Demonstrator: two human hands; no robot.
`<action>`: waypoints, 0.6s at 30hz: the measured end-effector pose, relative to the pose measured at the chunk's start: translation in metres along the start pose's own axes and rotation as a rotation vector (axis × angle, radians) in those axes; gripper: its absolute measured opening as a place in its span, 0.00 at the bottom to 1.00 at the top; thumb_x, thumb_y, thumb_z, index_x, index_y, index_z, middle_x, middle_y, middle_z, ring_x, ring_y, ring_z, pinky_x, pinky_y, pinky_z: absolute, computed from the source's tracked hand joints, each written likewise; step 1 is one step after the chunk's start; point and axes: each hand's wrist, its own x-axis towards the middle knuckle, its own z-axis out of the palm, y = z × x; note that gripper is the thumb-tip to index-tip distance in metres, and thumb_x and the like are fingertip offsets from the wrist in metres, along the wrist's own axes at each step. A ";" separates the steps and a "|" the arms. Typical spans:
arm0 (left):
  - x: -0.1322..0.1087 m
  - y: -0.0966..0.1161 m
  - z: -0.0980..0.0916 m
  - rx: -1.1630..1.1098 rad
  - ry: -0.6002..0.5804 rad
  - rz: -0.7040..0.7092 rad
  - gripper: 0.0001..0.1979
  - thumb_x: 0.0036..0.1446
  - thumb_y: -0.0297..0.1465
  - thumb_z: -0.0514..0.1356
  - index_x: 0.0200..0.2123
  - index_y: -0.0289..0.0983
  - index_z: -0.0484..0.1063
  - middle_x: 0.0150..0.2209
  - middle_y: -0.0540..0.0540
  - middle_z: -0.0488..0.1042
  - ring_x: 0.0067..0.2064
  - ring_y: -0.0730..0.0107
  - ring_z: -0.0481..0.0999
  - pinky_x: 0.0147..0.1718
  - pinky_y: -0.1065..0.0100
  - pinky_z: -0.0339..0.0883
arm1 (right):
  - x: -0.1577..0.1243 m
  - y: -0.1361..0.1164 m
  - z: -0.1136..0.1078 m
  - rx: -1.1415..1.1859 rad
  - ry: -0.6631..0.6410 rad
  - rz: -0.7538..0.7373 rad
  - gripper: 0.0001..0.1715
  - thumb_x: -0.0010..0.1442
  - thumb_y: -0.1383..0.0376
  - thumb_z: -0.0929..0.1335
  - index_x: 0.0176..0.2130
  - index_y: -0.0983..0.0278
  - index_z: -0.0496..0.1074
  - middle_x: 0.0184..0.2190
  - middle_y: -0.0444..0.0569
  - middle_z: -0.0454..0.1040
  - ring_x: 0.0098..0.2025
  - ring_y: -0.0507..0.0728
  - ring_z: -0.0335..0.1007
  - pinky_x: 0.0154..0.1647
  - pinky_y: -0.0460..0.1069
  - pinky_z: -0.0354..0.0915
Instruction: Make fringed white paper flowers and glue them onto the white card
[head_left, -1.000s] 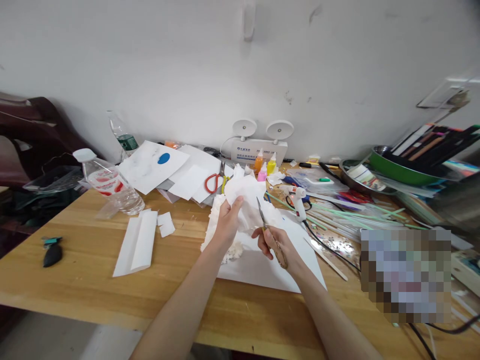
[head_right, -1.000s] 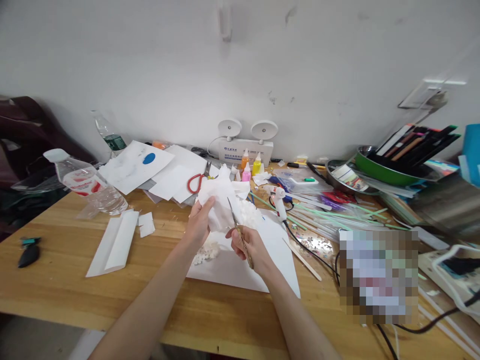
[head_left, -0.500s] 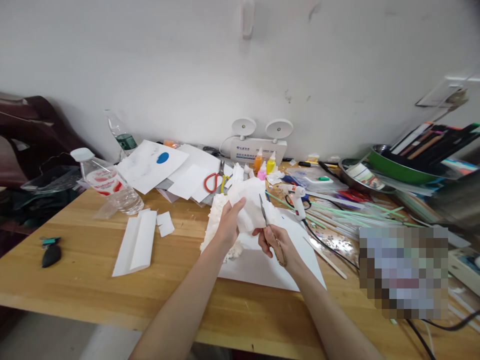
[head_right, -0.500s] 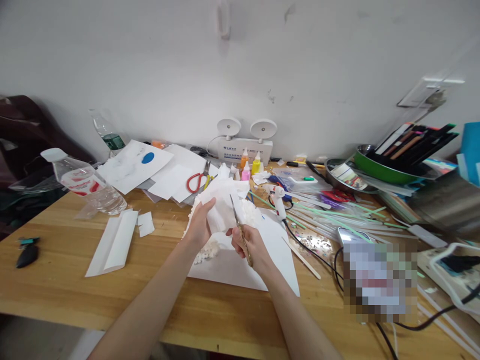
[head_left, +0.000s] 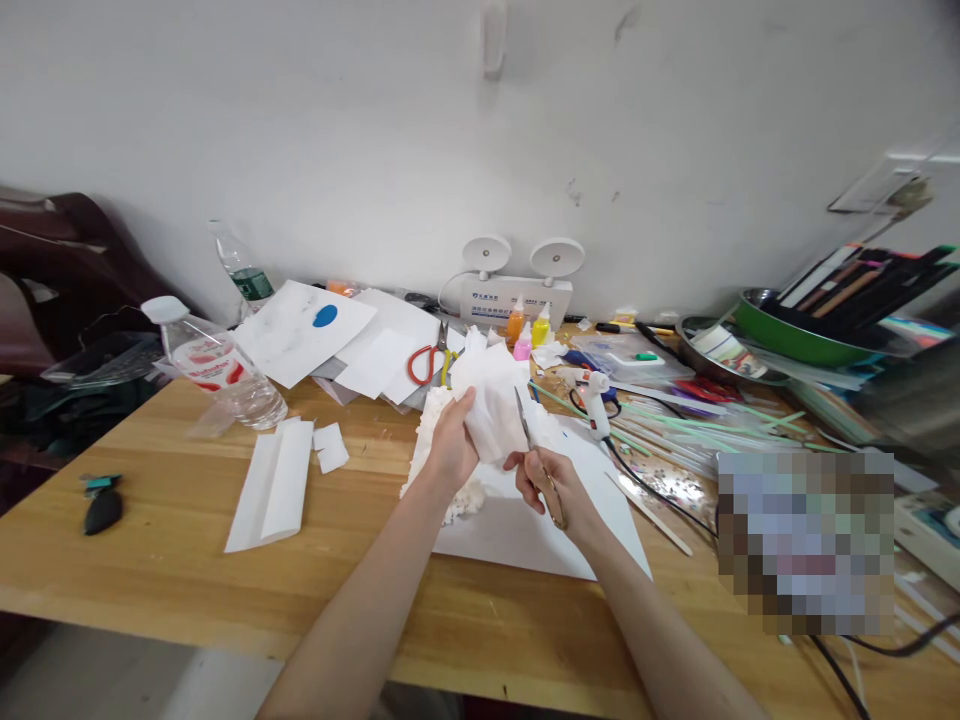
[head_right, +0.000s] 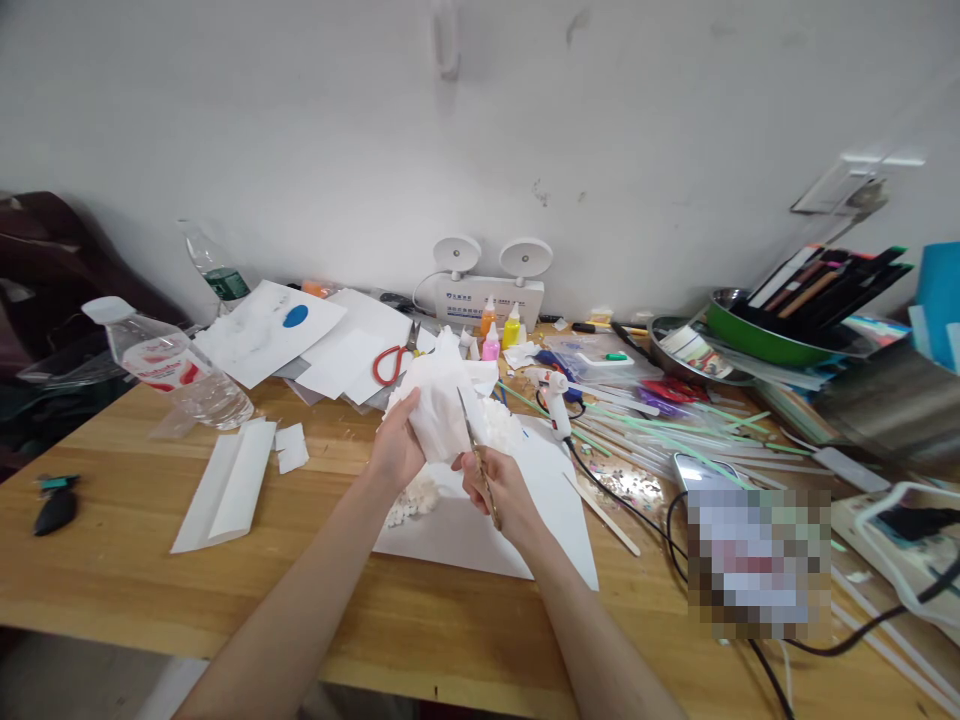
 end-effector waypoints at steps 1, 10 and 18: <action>0.000 0.000 0.000 -0.003 -0.010 -0.001 0.12 0.48 0.33 0.59 0.37 0.35 0.72 0.35 0.47 0.76 0.39 0.69 0.73 0.40 0.70 0.63 | 0.000 0.000 0.000 -0.001 0.003 0.003 0.27 0.52 0.44 0.59 0.25 0.65 0.65 0.11 0.38 0.54 0.13 0.47 0.48 0.12 0.44 0.44; 0.000 0.004 -0.001 0.010 -0.022 -0.055 0.13 0.50 0.34 0.57 0.37 0.34 0.72 0.38 0.45 0.75 0.44 0.63 0.71 0.45 0.66 0.61 | 0.002 0.006 -0.001 0.016 0.007 0.022 0.26 0.50 0.44 0.61 0.24 0.65 0.62 0.10 0.37 0.55 0.11 0.45 0.45 0.12 0.43 0.45; -0.001 0.008 0.000 0.005 -0.016 -0.064 0.17 0.51 0.38 0.56 0.41 0.34 0.70 0.40 0.43 0.74 0.47 0.62 0.70 0.48 0.65 0.60 | 0.003 0.004 0.001 0.025 0.022 0.073 0.22 0.49 0.48 0.64 0.26 0.66 0.64 0.08 0.35 0.54 0.10 0.44 0.44 0.10 0.42 0.42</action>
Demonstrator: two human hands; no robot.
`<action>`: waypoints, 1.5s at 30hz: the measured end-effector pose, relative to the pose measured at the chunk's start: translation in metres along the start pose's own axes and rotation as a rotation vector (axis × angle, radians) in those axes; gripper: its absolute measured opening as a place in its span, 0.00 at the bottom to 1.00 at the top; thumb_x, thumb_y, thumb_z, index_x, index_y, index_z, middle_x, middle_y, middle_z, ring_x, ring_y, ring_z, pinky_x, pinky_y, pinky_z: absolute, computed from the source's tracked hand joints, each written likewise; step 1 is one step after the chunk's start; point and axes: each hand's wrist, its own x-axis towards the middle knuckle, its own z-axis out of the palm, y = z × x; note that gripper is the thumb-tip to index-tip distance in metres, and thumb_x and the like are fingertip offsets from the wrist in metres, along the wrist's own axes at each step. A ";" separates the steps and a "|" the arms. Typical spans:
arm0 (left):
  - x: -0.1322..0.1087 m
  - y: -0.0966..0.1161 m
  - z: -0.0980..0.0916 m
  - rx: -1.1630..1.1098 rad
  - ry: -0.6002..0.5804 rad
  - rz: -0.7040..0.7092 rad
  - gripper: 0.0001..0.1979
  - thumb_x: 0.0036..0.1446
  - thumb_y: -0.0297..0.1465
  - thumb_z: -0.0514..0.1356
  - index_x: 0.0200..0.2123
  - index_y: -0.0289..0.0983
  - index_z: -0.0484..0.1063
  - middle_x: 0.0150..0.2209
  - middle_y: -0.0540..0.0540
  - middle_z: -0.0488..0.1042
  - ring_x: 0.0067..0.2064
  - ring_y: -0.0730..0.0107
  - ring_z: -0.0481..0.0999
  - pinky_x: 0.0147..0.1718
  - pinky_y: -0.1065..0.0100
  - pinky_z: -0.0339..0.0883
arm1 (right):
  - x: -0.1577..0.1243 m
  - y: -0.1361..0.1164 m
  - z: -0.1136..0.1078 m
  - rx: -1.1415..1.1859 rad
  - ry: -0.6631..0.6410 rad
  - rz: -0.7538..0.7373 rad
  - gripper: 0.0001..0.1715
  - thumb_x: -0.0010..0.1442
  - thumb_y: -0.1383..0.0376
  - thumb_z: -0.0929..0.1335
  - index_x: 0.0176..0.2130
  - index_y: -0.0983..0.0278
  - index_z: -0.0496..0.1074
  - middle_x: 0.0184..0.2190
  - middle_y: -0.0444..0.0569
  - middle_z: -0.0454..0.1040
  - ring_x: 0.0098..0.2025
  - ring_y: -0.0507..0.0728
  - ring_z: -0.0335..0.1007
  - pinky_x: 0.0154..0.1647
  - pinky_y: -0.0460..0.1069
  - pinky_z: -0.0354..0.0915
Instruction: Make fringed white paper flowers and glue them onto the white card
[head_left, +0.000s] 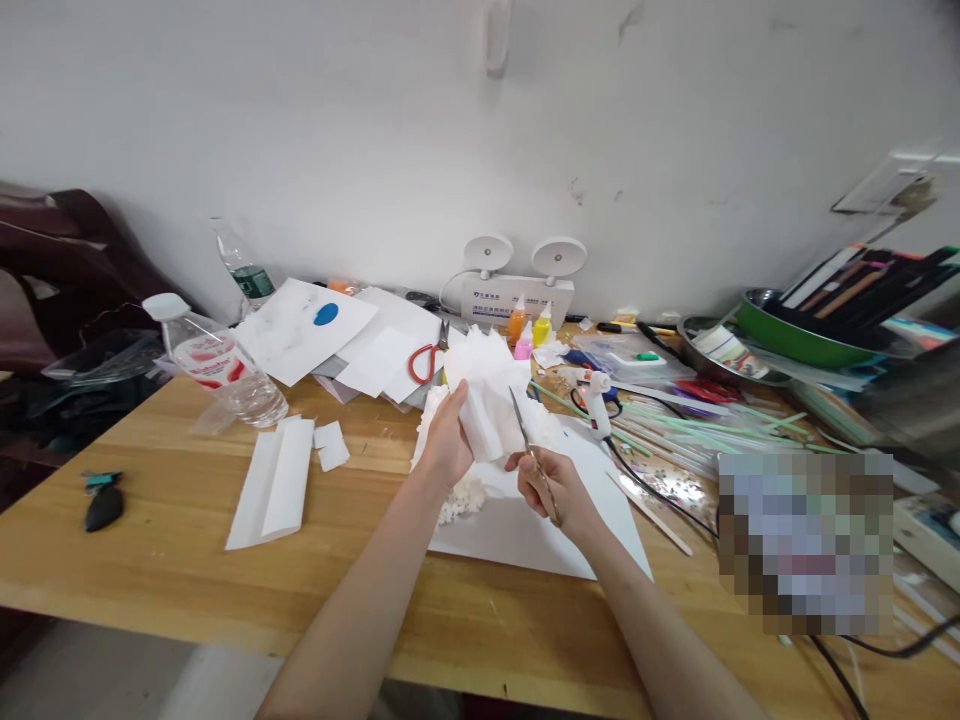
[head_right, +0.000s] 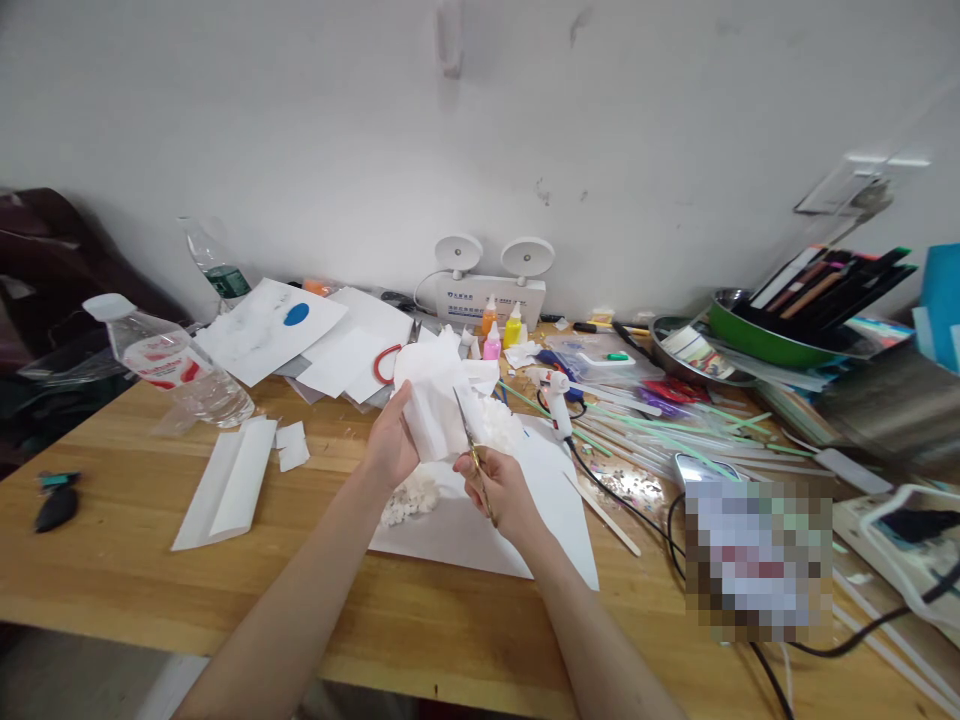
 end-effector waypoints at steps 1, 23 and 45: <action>0.000 0.000 0.000 0.002 0.009 0.007 0.16 0.51 0.37 0.56 0.41 0.34 0.70 0.40 0.43 0.74 0.47 0.62 0.70 0.49 0.65 0.60 | 0.000 0.000 0.000 -0.005 0.002 0.003 0.22 0.49 0.48 0.64 0.26 0.66 0.64 0.08 0.35 0.54 0.09 0.44 0.44 0.10 0.42 0.43; 0.005 0.001 -0.007 -0.013 0.004 0.031 0.11 0.50 0.33 0.58 0.37 0.35 0.71 0.35 0.45 0.76 0.42 0.64 0.73 0.46 0.67 0.62 | -0.003 0.004 0.001 -0.090 -0.015 -0.022 0.25 0.51 0.46 0.61 0.27 0.66 0.63 0.09 0.36 0.56 0.08 0.45 0.45 0.08 0.42 0.43; -0.001 -0.002 -0.004 0.119 -0.064 0.029 0.09 0.45 0.28 0.62 0.33 0.36 0.73 0.32 0.48 0.77 0.37 0.67 0.74 0.39 0.69 0.63 | -0.008 -0.010 -0.004 -0.079 -0.042 -0.103 0.26 0.54 0.46 0.58 0.27 0.66 0.64 0.13 0.39 0.56 0.14 0.47 0.49 0.15 0.45 0.48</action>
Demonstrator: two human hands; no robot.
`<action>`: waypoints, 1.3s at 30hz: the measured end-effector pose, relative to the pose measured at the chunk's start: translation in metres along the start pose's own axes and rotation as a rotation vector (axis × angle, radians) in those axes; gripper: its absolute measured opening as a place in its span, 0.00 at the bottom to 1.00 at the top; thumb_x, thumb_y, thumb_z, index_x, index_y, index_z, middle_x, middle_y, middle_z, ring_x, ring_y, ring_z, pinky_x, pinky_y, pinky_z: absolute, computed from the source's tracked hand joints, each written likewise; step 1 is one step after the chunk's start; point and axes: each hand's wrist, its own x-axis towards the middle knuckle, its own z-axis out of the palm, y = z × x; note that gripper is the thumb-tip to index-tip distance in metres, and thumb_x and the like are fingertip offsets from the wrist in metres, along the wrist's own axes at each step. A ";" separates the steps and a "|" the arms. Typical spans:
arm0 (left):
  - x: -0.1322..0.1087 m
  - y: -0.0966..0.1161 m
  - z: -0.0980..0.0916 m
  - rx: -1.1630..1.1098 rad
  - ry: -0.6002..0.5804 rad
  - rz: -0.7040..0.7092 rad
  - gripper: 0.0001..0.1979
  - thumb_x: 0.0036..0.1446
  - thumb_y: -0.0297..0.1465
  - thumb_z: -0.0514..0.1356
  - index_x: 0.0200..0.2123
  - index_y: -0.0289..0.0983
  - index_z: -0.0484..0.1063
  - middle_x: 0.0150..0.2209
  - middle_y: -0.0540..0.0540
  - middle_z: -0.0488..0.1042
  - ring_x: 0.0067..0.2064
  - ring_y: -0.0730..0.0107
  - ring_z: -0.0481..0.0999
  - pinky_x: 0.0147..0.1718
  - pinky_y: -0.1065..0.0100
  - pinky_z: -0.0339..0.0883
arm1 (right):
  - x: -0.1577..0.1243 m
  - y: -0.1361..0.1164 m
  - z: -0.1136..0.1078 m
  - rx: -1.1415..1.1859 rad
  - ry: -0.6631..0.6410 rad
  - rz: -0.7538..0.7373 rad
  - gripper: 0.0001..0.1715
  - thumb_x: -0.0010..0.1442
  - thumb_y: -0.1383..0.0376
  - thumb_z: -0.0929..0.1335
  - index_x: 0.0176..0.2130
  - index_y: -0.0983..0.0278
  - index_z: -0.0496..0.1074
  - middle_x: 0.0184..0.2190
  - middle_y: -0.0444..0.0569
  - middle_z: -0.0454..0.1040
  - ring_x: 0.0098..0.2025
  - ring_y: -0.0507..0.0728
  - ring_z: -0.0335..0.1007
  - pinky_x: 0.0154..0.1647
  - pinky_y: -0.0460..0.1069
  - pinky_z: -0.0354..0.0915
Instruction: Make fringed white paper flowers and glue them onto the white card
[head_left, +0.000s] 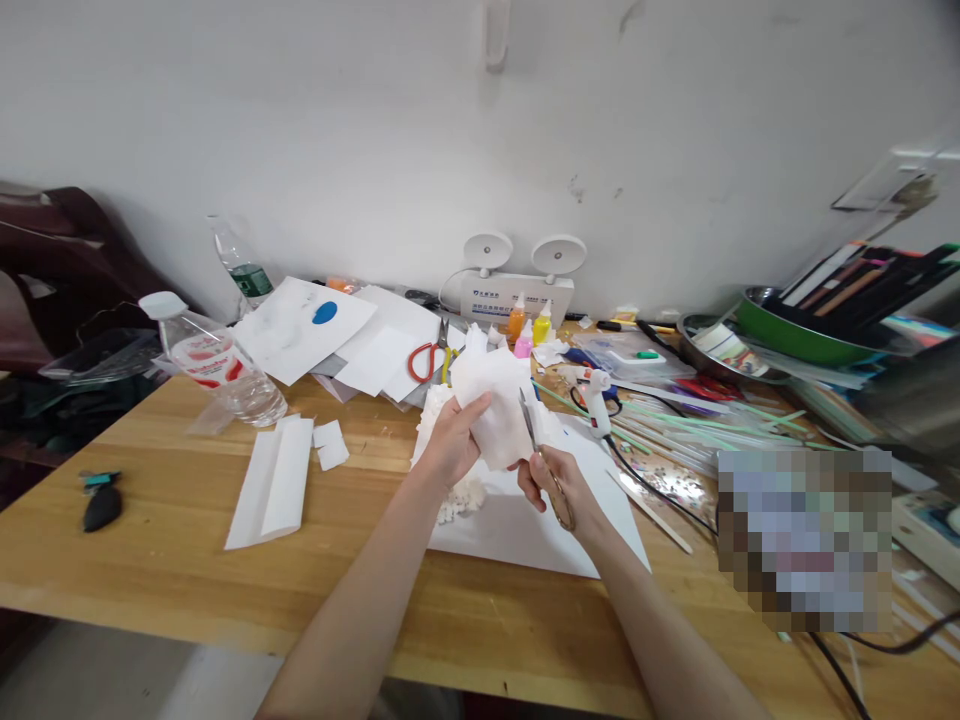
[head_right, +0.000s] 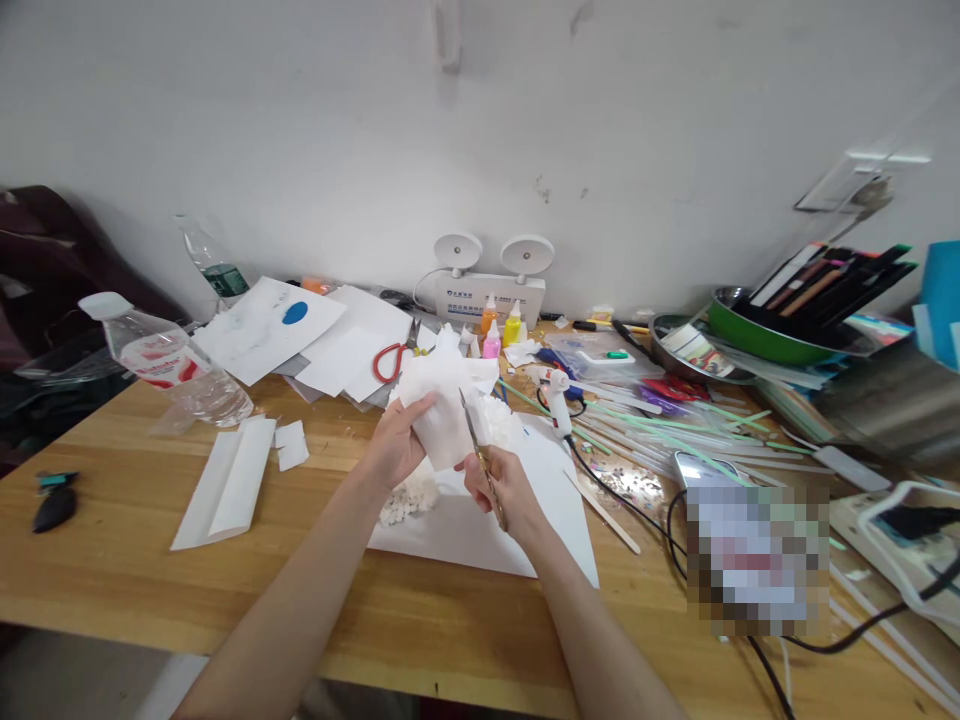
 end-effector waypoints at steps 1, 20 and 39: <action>0.001 0.000 -0.001 0.006 0.005 -0.003 0.09 0.44 0.28 0.62 0.33 0.35 0.73 0.32 0.47 0.77 0.37 0.67 0.74 0.39 0.69 0.63 | 0.000 0.000 0.000 -0.005 -0.003 0.000 0.26 0.54 0.46 0.58 0.25 0.66 0.63 0.13 0.39 0.56 0.14 0.47 0.49 0.15 0.45 0.48; 0.000 -0.002 -0.006 0.173 -0.102 -0.067 0.11 0.44 0.29 0.61 0.34 0.36 0.73 0.33 0.45 0.76 0.34 0.66 0.74 0.33 0.69 0.63 | 0.002 -0.003 -0.001 0.016 0.052 0.103 0.27 0.51 0.44 0.61 0.20 0.64 0.56 0.11 0.37 0.55 0.12 0.45 0.46 0.14 0.44 0.43; 0.003 0.000 -0.005 -0.027 -0.039 -0.056 0.15 0.50 0.33 0.59 0.42 0.34 0.70 0.39 0.42 0.75 0.44 0.62 0.73 0.47 0.65 0.61 | 0.004 0.001 0.002 0.017 0.027 0.149 0.28 0.48 0.43 0.62 0.17 0.63 0.55 0.07 0.37 0.54 0.09 0.44 0.45 0.10 0.43 0.42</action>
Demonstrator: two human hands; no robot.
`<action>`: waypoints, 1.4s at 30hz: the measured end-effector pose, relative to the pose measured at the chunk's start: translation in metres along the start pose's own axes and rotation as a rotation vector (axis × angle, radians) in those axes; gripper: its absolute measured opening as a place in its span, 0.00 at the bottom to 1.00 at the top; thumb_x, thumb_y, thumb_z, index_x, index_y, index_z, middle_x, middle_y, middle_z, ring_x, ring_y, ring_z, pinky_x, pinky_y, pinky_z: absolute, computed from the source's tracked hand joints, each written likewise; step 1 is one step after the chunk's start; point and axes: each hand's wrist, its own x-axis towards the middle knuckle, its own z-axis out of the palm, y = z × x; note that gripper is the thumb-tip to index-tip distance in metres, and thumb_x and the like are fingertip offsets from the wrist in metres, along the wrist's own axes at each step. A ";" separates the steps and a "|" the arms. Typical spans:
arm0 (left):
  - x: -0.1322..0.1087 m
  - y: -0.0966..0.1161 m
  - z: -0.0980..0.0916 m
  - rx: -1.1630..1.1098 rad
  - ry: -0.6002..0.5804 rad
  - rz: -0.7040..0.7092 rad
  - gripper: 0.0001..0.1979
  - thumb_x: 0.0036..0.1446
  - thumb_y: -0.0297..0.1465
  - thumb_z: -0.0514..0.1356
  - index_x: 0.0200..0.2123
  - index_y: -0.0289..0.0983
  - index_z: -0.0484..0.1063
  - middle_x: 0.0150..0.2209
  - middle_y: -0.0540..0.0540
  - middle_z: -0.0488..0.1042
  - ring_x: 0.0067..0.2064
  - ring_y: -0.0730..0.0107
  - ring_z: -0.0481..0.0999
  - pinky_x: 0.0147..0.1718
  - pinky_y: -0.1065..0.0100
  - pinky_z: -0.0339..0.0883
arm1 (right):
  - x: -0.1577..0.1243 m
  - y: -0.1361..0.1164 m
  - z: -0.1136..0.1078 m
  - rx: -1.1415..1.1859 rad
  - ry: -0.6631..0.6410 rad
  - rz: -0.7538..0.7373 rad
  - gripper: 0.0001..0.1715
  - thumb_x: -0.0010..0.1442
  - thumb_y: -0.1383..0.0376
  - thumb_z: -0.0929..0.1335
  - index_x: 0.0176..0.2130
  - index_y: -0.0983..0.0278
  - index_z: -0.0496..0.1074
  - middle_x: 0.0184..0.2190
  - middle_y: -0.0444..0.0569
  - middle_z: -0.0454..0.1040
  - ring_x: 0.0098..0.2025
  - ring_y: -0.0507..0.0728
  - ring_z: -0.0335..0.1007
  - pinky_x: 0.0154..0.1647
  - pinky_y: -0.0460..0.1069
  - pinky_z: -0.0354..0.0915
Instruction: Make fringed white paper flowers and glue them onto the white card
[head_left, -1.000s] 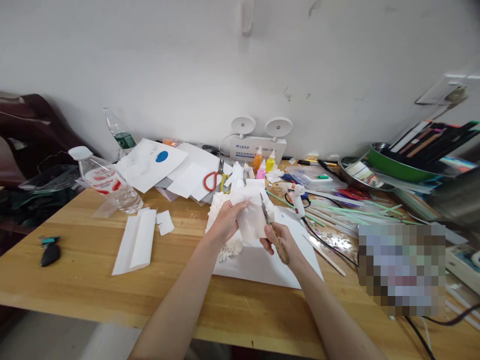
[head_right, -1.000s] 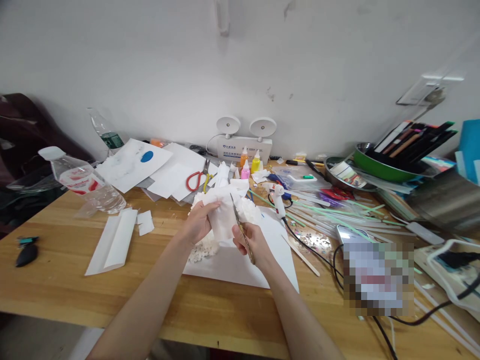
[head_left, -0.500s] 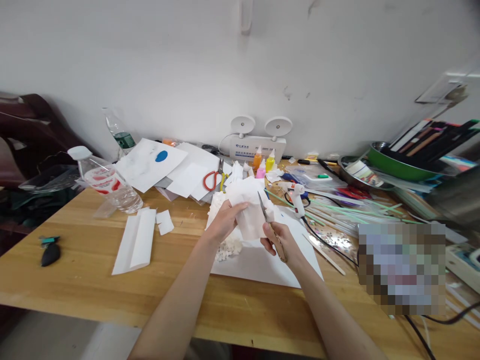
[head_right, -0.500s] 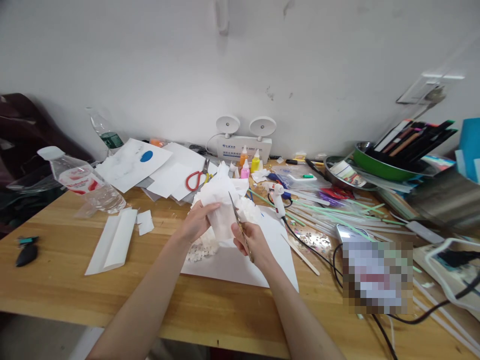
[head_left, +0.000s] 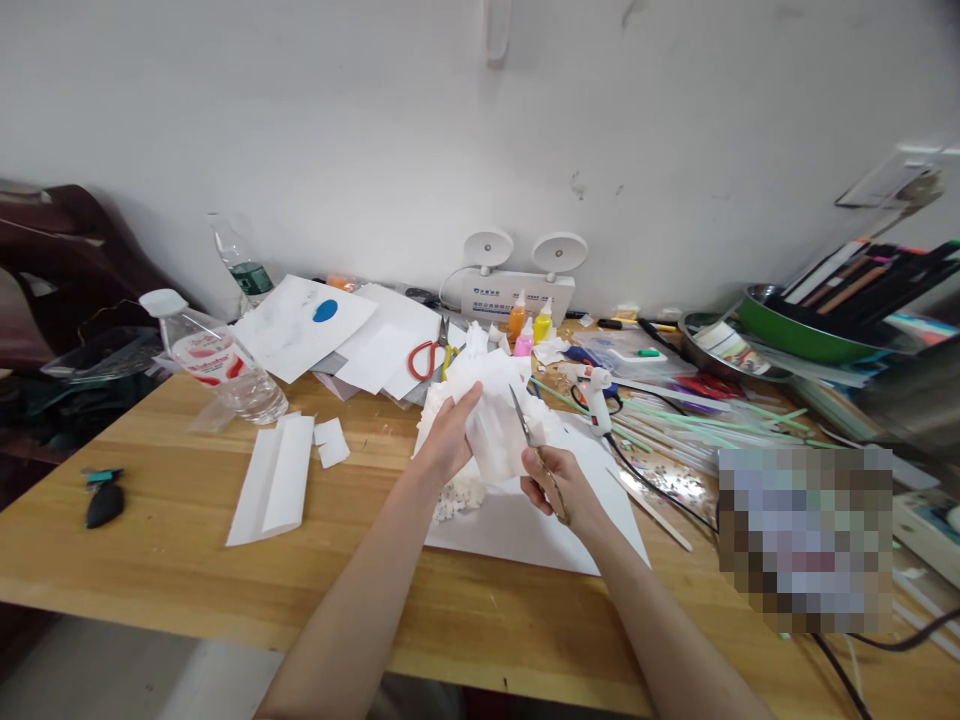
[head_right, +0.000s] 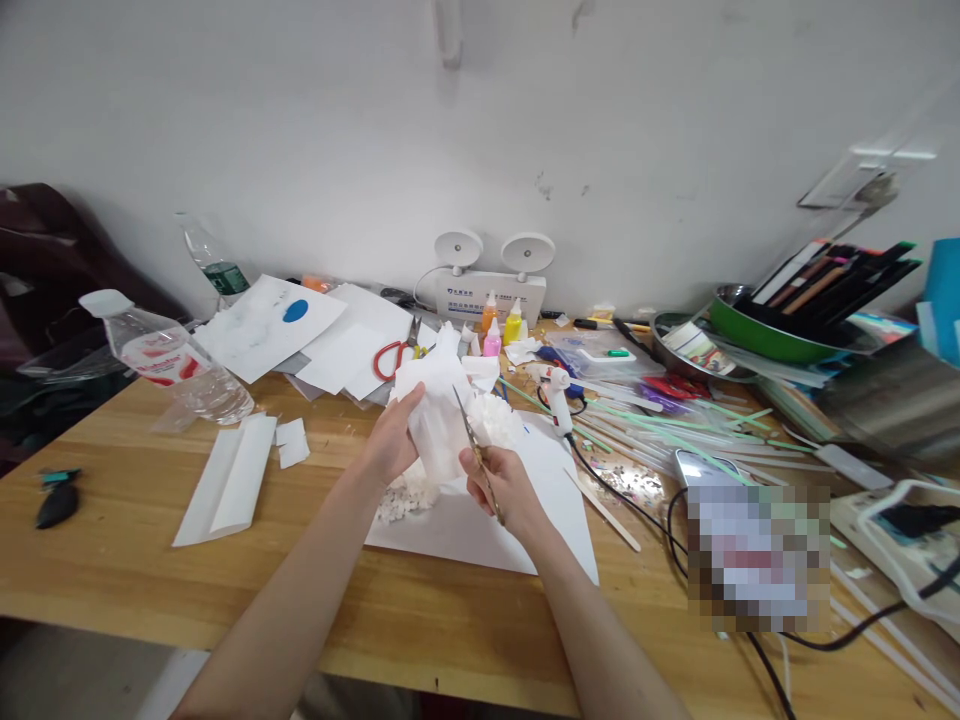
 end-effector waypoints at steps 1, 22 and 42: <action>0.000 0.000 0.000 -0.010 -0.001 0.000 0.15 0.50 0.32 0.58 0.42 0.34 0.70 0.40 0.42 0.75 0.44 0.63 0.73 0.47 0.65 0.61 | 0.000 0.000 0.000 0.002 0.003 0.005 0.29 0.48 0.43 0.62 0.17 0.63 0.55 0.07 0.37 0.55 0.09 0.44 0.45 0.09 0.43 0.42; 0.005 -0.001 -0.002 -0.045 0.052 -0.002 0.17 0.50 0.32 0.59 0.44 0.32 0.68 0.39 0.42 0.75 0.44 0.63 0.73 0.47 0.64 0.62 | 0.001 0.006 0.003 -0.115 0.048 0.075 0.26 0.49 0.45 0.62 0.17 0.63 0.57 0.06 0.37 0.56 0.06 0.45 0.48 0.06 0.42 0.43; -0.006 -0.009 0.005 0.057 0.080 -0.093 0.11 0.45 0.32 0.62 0.33 0.34 0.70 0.30 0.47 0.76 0.36 0.67 0.75 0.38 0.67 0.67 | -0.003 -0.002 -0.002 -0.162 0.135 -0.056 0.29 0.49 0.43 0.60 0.16 0.63 0.54 0.09 0.37 0.53 0.10 0.45 0.50 0.10 0.43 0.49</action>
